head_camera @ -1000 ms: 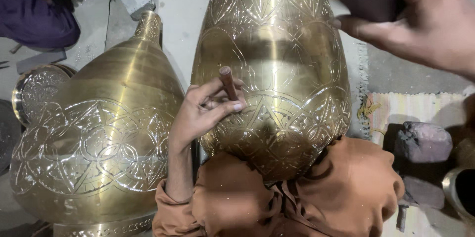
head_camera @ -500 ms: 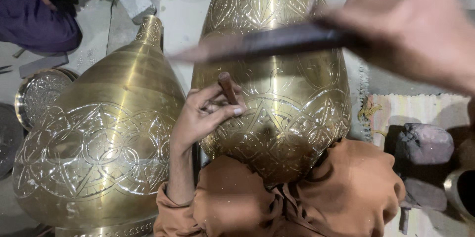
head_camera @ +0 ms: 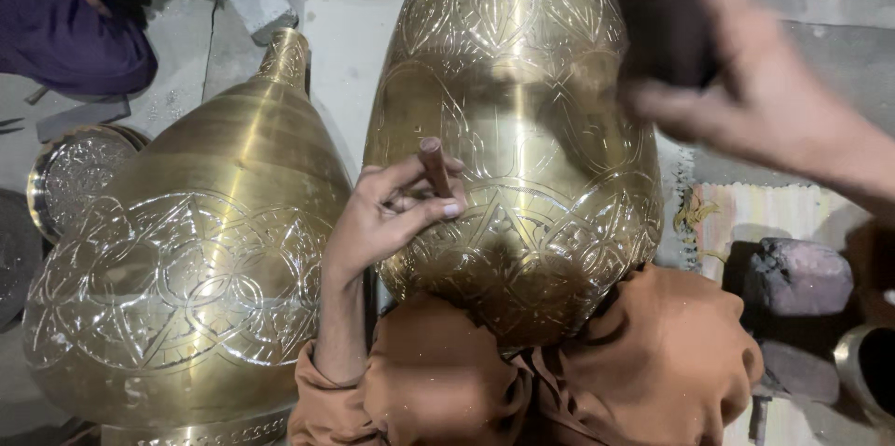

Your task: The person sits on the workshop floor with a large brass vase between their legs, holding a small punch against the engraved pattern with one hand while striking it with a wooden mallet held in the other hand, working the decorative design across the vase surface.

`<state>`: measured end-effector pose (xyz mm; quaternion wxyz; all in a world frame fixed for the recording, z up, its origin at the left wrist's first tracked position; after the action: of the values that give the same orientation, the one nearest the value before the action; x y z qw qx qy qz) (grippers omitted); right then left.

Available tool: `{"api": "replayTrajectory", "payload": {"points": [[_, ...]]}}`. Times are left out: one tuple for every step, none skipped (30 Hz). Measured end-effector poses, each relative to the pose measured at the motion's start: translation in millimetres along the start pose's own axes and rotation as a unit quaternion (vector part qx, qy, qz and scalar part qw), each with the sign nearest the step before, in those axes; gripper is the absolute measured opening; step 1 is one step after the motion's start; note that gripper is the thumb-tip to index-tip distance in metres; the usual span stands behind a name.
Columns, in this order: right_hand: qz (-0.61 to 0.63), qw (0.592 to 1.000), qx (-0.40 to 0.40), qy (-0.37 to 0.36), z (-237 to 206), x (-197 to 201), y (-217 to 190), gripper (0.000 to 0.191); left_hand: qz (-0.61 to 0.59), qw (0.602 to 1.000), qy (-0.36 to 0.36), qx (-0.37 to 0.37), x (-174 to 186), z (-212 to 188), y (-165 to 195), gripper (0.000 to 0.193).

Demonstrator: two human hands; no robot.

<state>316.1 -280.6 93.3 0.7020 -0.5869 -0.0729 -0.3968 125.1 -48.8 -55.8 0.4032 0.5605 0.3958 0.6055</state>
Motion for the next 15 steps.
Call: {"api": "replayTrajectory", "payload": {"points": [[-0.151, 0.983, -0.073, -0.080, -5.2, -9.8, 9.1, 0.059, -0.009, 1.000, -0.002, 0.001, -0.4, 0.3, 0.7, 0.035], [-0.297, 0.931, -0.145, -0.157, -12.2, -14.1, 20.0, 0.061, 0.004, 1.000, 0.000, -0.010, 0.1, 0.6, 2.4, 0.035], [-0.305, 0.924, -0.164, -0.164, -17.7, -15.4, 24.1, 0.062, 0.015, 1.000, 0.001, -0.020, 0.3, 0.7, 3.9, 0.034], [-0.314, 0.916, -0.183, -0.170, -22.8, -15.7, 28.7, 0.063, 0.027, 0.999, 0.003, -0.032, 1.1, 1.1, 5.5, 0.034], [-0.188, 0.965, -0.148, -0.108, -23.7, -14.4, 26.8, 0.063, 0.024, 0.999, -0.002, -0.021, 0.8, 1.4, 4.8, 0.034], [-0.058, 0.991, -0.108, -0.045, -25.6, -10.4, 25.1, 0.064, 0.022, 1.000, -0.005, -0.009, 1.3, 1.6, 4.2, 0.034], [-0.205, 0.964, -0.129, -0.107, -31.4, -13.7, 31.9, 0.062, 0.021, 1.000, -0.010, 0.003, 1.6, 0.5, 3.8, 0.034], [-0.348, 0.911, -0.148, -0.163, -39.7, -14.6, 37.3, 0.060, 0.023, 1.000, -0.006, -0.001, 2.2, 0.3, 5.3, 0.033], [-0.481, 0.835, -0.163, -0.212, -48.1, -15.0, 42.1, 0.058, 0.025, 1.000, -0.003, -0.004, 2.6, -0.6, 7.2, 0.033], [-0.424, 0.862, -0.196, -0.197, -52.9, -14.3, 44.3, 0.061, 0.026, 1.000, 0.000, -0.006, 1.9, -2.4, 9.3, 0.033], [-0.366, 0.884, -0.228, -0.181, -58.7, -13.7, 44.5, 0.064, 0.023, 0.999, 0.022, -0.031, 3.2, -5.1, 14.2, 0.030], [-0.306, 0.901, -0.259, -0.164, -64.6, -13.2, 43.9, 0.067, 0.020, 0.997, 0.044, -0.057, 3.9, -8.9, 19.5, 0.027], [-0.228, 0.944, -0.210, -0.109, -67.0, -12.9, 33.8, 0.064, 0.016, 0.994, 0.067, -0.082, 4.7, -12.5, 24.7, 0.024], [-0.147, 0.975, -0.158, -0.050, -71.0, -11.9, 22.4, 0.061, -0.005, 0.994, 0.045, -0.096, 2.9, -14.6, 28.1, 0.022], [-0.064, 0.992, -0.104, 0.012, -75.6, -10.1, 11.9, 0.058, -0.025, 0.993, 0.024, -0.110, 1.7, -16.7, 31.5, 0.021]]}}
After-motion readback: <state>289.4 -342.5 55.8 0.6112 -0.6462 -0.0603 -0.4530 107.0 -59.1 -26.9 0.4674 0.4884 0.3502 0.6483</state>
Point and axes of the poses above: each hand's wrist, its own z-axis towards the middle knuckle, its own x-axis out of the back of the hand, y = z × x, the point moved 5 cm from there along z, towards the middle knuckle, and after that the axes turned 14 degrees about z, right-handed, at the moved point
